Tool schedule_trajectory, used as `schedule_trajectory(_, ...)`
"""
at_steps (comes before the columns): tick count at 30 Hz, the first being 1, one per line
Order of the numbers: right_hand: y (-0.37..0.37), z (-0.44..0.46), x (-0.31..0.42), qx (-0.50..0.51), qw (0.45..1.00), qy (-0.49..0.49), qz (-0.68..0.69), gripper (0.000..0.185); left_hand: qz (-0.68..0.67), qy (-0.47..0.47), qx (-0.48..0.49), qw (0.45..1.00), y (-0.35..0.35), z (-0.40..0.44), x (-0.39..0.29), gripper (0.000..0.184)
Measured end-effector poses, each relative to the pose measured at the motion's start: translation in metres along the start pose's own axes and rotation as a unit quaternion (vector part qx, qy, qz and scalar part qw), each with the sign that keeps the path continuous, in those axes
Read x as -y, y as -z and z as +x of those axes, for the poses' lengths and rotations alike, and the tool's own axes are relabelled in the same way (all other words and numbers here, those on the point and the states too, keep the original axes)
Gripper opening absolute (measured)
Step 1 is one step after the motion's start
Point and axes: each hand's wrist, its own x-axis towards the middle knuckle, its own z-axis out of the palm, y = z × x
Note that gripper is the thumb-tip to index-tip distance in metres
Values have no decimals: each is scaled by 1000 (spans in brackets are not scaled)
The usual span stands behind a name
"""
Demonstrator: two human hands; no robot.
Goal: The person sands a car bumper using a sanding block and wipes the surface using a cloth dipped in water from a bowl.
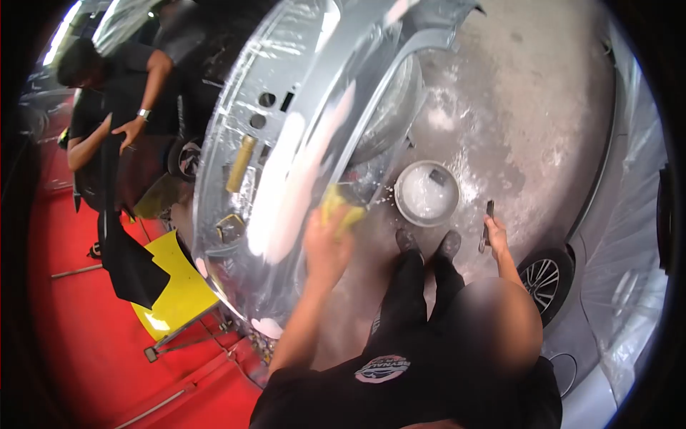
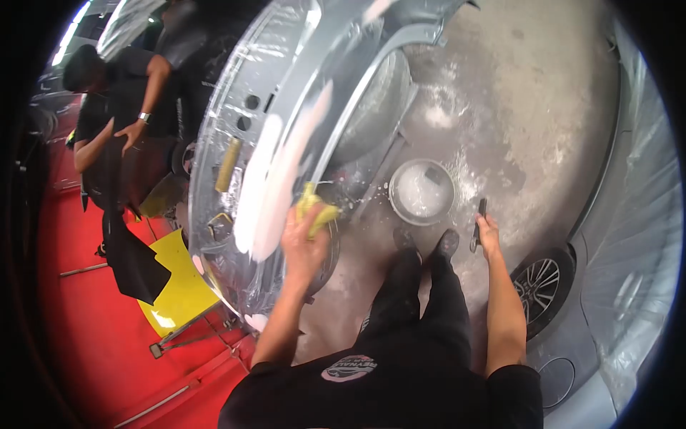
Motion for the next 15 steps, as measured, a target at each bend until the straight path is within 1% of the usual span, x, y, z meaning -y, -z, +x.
schedule_trajectory(1, 11, -1, 2, -1, 1000, 12, 6, 48, 66, -26, -26, 997, 21, 4, 9, 56)
schedule_trajectory(2, 22, -3, 1, -2, 1000, 17, 19, 51, 65, -35, -34, 997, 36, 14, 18, 56)
schedule_trajectory(3, 31, -10, 2, -3, 999, 19, 31, 54, 163, -91, -52, 981, 46, 32, 25, 58)
schedule_trajectory(4, 41, -21, 6, -7, 999, 25, 37, 54, 258, -144, -71, 953, 49, 48, 33, 61)
schedule_trajectory(6, 51, -35, 24, -37, 997, 40, 49, 55, 318, -174, -6, 932, 35, 87, 63, 64)
schedule_trajectory(7, 57, -40, 21, -37, 996, 51, 57, 55, 324, -215, -2, 921, 30, 104, 63, 62)
schedule_trajectory(9, 67, -40, 15, -42, 988, 134, 56, 55, 332, -272, 9, 903, 11, 152, 54, 59)
schedule_trajectory(11, 77, -58, 23, -33, 991, 117, 46, 53, 344, -298, 31, 890, -11, 190, 34, 54)
schedule_trajectory(13, 83, -71, 22, -37, 992, 111, 49, 54, 366, -317, 16, 875, -43, 240, 18, 50)
schedule_trajectory(14, 84, -77, 17, -35, 991, 120, 45, 54, 370, -325, 3, 870, -64, 259, 13, 48)
schedule_trajectory(15, 85, -81, 12, -57, 989, 131, 31, 53, 357, -325, 16, 876, -72, 272, -1, 47)
